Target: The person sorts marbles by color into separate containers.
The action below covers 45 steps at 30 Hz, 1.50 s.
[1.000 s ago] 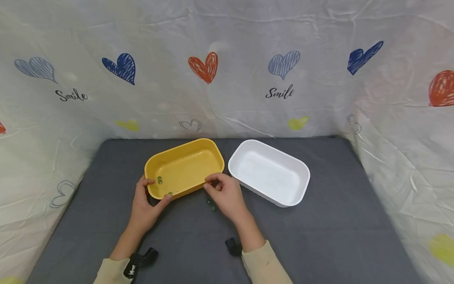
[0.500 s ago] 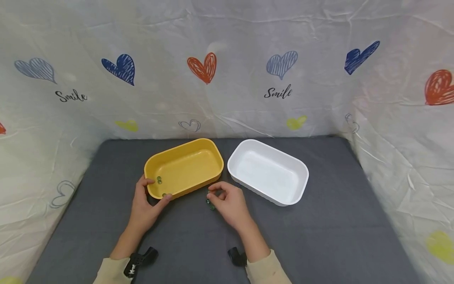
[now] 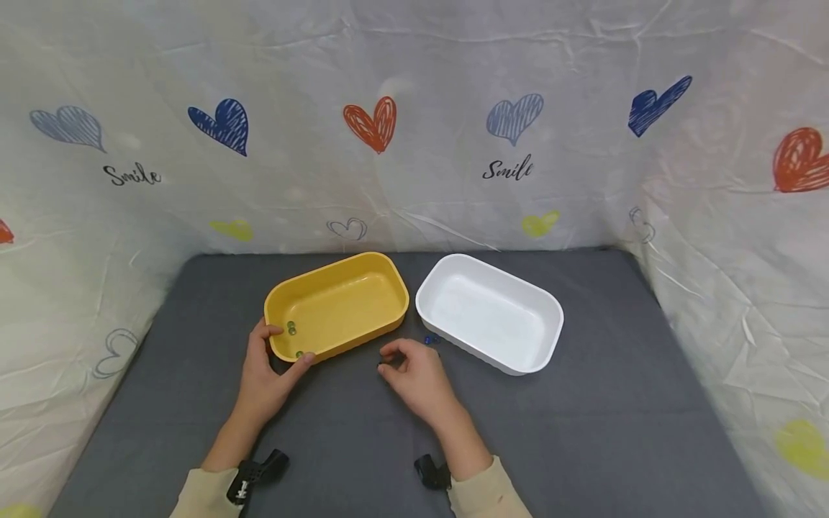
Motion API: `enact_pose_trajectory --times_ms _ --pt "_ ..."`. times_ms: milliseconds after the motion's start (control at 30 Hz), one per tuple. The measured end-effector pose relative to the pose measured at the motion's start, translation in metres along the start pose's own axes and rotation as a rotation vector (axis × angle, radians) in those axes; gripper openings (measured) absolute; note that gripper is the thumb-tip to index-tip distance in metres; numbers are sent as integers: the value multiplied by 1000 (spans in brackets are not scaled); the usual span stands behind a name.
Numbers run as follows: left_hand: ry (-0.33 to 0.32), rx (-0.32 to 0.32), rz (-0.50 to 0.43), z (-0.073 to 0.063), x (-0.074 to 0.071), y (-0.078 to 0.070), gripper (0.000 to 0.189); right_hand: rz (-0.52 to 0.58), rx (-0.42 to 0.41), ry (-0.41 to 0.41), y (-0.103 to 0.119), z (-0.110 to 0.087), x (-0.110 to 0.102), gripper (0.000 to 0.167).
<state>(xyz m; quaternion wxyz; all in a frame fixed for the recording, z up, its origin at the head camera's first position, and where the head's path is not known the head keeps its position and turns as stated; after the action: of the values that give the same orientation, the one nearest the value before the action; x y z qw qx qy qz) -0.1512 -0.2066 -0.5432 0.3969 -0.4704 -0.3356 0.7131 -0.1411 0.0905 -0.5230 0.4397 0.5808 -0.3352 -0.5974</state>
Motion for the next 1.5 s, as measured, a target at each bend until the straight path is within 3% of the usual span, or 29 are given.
enact_pose_trajectory --times_ms 533,1100,1500 --pt "2 19 -13 2 1 1 71 -80 -6 34 -8 4 2 23" --pt "1 30 -8 2 0 4 70 -56 0 165 -6 2 -4 38" --pt "13 8 5 2 0 2 70 -54 -7 185 -6 2 -5 36"
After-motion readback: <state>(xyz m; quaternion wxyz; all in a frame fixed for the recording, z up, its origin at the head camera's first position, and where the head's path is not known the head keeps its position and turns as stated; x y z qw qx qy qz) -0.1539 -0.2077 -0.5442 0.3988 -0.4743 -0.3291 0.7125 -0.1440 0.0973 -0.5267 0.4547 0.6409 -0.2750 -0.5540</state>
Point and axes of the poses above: each hand's wrist, its own z-axis towards the middle knuckle, its own x-axis out of the palm, y = z × x, the point moved 2 cm from there along z, towards the middle knuckle, and after that the axes turned 6 degrees about -y, right-handed, at the moved point
